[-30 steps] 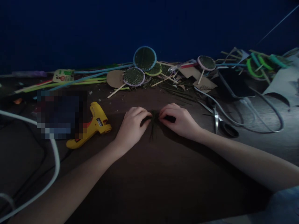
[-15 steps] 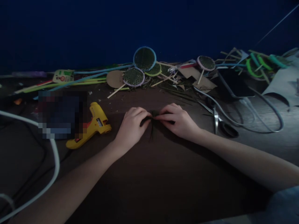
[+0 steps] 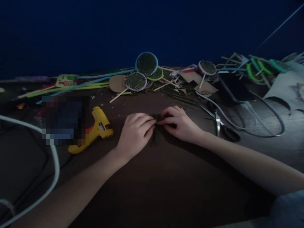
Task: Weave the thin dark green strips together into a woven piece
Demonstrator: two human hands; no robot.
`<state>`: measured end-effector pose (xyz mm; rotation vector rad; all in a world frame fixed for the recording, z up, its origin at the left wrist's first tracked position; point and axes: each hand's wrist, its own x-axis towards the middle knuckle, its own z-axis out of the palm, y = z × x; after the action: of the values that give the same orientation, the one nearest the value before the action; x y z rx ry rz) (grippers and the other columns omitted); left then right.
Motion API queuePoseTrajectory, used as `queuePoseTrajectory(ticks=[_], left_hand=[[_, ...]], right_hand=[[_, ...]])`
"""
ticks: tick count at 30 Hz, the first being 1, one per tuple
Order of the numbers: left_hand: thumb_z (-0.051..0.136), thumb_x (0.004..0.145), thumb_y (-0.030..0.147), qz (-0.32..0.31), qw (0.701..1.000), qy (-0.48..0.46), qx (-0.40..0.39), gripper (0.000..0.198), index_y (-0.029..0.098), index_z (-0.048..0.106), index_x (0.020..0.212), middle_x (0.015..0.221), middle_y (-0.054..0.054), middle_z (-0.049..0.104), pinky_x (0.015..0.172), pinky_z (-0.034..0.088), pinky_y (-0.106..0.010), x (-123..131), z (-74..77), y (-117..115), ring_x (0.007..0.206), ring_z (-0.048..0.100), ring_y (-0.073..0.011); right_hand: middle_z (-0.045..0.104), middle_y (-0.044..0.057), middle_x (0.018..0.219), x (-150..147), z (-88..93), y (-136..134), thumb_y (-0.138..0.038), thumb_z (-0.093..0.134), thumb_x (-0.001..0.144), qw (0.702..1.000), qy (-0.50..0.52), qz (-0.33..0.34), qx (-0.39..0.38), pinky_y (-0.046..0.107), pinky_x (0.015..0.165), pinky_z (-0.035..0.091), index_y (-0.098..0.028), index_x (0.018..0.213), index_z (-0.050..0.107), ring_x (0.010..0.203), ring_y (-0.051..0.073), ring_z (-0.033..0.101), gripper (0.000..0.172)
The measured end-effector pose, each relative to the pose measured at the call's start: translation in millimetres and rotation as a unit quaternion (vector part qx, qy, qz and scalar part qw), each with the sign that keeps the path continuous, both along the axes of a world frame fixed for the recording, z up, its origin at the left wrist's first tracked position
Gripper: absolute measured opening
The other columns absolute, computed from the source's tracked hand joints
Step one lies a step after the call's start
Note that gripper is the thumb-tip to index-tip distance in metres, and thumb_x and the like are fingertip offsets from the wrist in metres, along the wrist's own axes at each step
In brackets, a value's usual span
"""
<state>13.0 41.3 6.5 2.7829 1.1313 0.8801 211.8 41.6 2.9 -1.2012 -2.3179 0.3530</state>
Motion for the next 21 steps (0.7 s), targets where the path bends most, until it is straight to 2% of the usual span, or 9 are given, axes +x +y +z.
queuePoseTrajectory(ticks=[4,7,10,15,18,21], left_hand=[[0.051,0.088,0.017,-0.052,0.996,0.028,0.067,0.018,0.014,0.065,0.099,0.097,-0.005,0.072,0.085,0.045,-0.036,1.0,0.5,-4.1,0.095,0.063,-0.0183],[0.05,0.088,0.016,-0.062,0.995,0.026,0.077,0.018,0.012,0.063,0.098,0.097,-0.006,0.072,0.086,0.046,-0.035,1.2,0.1,-4.2,0.093,0.064,-0.0179],[0.049,0.086,0.015,-0.05,0.998,0.01,0.042,0.013,0.013,0.061,0.09,0.093,-0.008,0.071,0.084,0.048,-0.035,1.0,-0.6,-3.7,0.088,0.066,-0.018],[0.046,0.085,0.014,-0.046,0.999,-0.008,-0.008,0.011,0.016,0.056,0.079,0.092,-0.008,0.07,0.087,0.049,-0.036,1.1,0.4,-3.4,0.089,0.066,-0.0184],[0.046,0.085,0.014,-0.015,0.999,-0.016,-0.049,0.012,0.016,0.056,0.079,0.084,-0.006,0.07,0.078,0.052,-0.034,1.2,2.5,-2.6,0.083,0.065,-0.0183],[0.046,0.084,0.013,0.005,0.997,-0.019,-0.075,0.013,0.017,0.056,0.077,0.082,-0.005,0.069,0.079,0.053,-0.034,1.7,3.2,-1.7,0.085,0.064,-0.0194]], right_hand=[[0.059,0.008,0.095,0.1,1.6,-0.1,-0.011,0.053,0.077,1.0,-0.011,-0.002,0.001,0.038,0.078,0.037,-0.019,0.082,0.072,0.091,0.021,0.05,0.021],[0.058,0.007,0.095,0.4,1.8,-0.2,-0.011,0.053,0.077,1.0,-0.014,-0.002,0.002,0.038,0.078,0.037,-0.021,0.082,0.072,0.091,0.021,0.049,0.022],[0.058,0.007,0.095,0.9,1.6,0.0,-0.011,0.053,0.077,1.0,-0.007,-0.001,0.001,0.038,0.078,0.036,-0.022,0.085,0.072,0.092,0.021,0.049,0.023],[0.057,0.008,0.096,0.9,1.1,0.3,-0.012,0.053,0.077,1.0,-0.009,-0.001,0.004,0.038,0.077,0.036,-0.021,0.086,0.072,0.093,0.022,0.048,0.023],[0.058,0.008,0.095,0.5,1.4,-0.4,-0.011,0.053,0.077,0.999,-0.02,0.005,0.03,0.037,0.074,0.036,-0.021,0.085,0.072,0.092,0.022,0.048,0.023],[0.058,0.008,0.093,0.8,0.8,-1.4,-0.012,0.052,0.079,0.997,-0.039,0.014,0.069,0.037,0.072,0.035,-0.022,0.084,0.072,0.091,0.022,0.048,0.023]])
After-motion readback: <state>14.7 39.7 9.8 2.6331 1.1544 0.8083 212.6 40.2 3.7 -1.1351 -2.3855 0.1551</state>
